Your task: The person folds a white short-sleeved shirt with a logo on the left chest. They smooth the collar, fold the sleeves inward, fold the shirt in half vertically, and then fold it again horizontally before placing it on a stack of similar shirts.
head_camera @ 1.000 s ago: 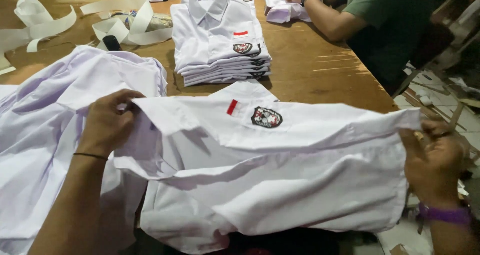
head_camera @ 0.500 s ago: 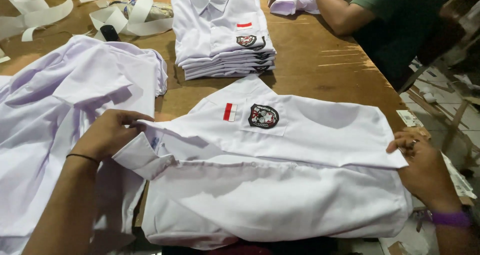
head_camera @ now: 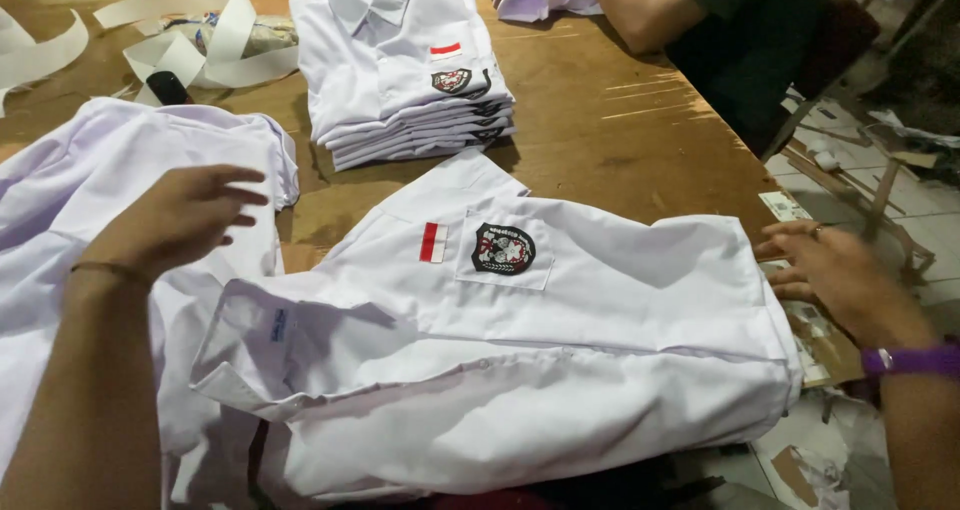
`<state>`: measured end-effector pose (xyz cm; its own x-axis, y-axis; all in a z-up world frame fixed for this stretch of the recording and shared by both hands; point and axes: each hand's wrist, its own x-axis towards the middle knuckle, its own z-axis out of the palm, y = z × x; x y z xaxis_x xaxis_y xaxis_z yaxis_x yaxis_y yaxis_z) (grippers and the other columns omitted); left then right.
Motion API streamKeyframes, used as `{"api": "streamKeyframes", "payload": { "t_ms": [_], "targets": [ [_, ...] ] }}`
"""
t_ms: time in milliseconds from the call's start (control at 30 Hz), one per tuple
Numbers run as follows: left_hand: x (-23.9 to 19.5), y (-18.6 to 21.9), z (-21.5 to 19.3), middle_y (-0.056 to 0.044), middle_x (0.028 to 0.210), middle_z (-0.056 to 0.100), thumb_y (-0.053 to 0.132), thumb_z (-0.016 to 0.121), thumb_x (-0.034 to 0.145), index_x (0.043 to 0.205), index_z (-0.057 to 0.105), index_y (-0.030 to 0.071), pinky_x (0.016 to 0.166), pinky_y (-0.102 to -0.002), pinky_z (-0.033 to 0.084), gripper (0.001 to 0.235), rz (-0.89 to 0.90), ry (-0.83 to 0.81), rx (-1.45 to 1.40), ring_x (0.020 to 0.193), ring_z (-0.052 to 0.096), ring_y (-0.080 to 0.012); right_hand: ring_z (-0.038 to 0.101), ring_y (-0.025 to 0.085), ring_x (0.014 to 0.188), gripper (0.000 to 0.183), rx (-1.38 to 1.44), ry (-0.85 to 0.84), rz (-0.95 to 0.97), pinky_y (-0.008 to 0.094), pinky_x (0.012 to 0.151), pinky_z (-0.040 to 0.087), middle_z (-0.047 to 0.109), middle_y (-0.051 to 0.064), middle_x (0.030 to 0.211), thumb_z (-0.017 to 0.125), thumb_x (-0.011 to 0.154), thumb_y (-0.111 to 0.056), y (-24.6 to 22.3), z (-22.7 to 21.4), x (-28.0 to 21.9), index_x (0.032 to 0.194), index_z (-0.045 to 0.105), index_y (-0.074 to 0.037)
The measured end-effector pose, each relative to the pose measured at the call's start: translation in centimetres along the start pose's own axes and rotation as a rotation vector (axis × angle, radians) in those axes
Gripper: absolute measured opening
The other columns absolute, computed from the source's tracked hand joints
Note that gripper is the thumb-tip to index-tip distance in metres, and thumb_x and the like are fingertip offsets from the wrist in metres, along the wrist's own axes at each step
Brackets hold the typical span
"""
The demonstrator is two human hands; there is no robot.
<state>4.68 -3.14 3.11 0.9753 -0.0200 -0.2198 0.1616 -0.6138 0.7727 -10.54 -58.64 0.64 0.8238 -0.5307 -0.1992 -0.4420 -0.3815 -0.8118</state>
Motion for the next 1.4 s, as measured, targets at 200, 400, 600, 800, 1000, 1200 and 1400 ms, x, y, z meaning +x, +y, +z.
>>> {"api": "streamKeyframes", "payload": {
  "t_ms": [200,400,600,800,1000,1200,1400],
  "targets": [
    [6.3,6.7,5.9,-0.012,0.093,0.066,0.024,0.051,0.089,0.089,0.069,0.005,0.075,-0.039,0.044,0.026,0.166,-0.102,0.572,0.083,0.057,-0.0254,0.066,0.032,0.093,0.052,-0.411,-0.067,-0.008,0.044,0.081,0.045,0.076,0.015,0.106,0.059,0.102,-0.049,-1.2,2.0,4.5,0.111,0.078,-0.002],
    [10.8,6.5,14.5,-0.018,0.097,0.075,0.046,0.06,0.092,0.1,0.071,0.004,0.078,-0.047,0.053,0.044,0.036,-0.004,0.423,0.088,0.071,-0.0384,0.065,0.023,0.095,0.034,-0.031,-0.066,-0.166,0.038,0.081,0.049,0.071,0.01,0.11,0.065,0.099,-0.03,-0.6,2.7,4.9,0.123,0.068,-0.005],
    [14.7,4.3,15.0,-0.018,0.114,0.072,0.032,0.06,0.094,0.106,0.068,0.013,0.091,-0.05,0.048,0.024,0.18,0.172,0.274,0.108,0.066,-0.04,0.064,0.011,0.091,0.008,0.256,0.249,-0.384,0.027,0.084,0.056,0.068,-0.005,0.1,0.072,0.105,-0.023,2.8,1.1,6.9,0.107,0.07,-0.015],
    [15.2,1.8,12.4,-0.009,0.115,0.072,0.037,0.054,0.097,0.11,0.065,0.016,0.094,-0.046,0.044,0.027,0.245,0.442,0.051,0.109,0.064,-0.0334,0.063,0.02,0.095,0.008,0.091,0.206,-0.275,0.035,0.088,0.052,0.068,0.004,0.104,0.07,0.104,-0.015,3.7,1.5,8.6,0.106,0.067,-0.008],
    [9.6,3.9,10.8,-0.006,0.09,0.063,0.026,0.049,0.104,0.099,0.051,0.012,0.077,-0.042,0.044,0.015,0.566,0.63,-0.247,0.085,0.059,-0.0259,0.065,0.018,0.095,0.01,0.151,0.151,-0.365,0.032,0.086,0.056,0.069,0.005,0.106,0.07,0.104,-0.012,0.7,2.4,8.5,0.113,0.066,-0.008],
    [10.2,3.3,10.1,-0.024,0.096,0.071,0.032,0.045,0.105,0.113,0.051,0.018,0.071,-0.065,0.043,0.017,0.373,0.695,0.156,0.091,0.061,-0.0559,0.065,0.017,0.101,0.02,0.074,0.116,-0.476,0.033,0.091,0.053,0.069,0.007,0.112,0.067,0.102,-0.009,-0.7,4.2,13.0,0.122,0.064,-0.005],
    [11.0,0.3,9.1,-0.018,0.117,0.067,0.044,0.051,0.103,0.112,0.061,0.011,0.091,-0.05,0.045,0.035,0.106,0.221,0.243,0.109,0.062,-0.0392,0.062,0.032,0.116,0.033,-0.314,0.118,-0.368,0.046,0.102,0.045,0.069,0.013,0.126,0.059,0.103,-0.02,-1.7,6.4,12.7,0.131,0.066,-0.005]
  ]
}}
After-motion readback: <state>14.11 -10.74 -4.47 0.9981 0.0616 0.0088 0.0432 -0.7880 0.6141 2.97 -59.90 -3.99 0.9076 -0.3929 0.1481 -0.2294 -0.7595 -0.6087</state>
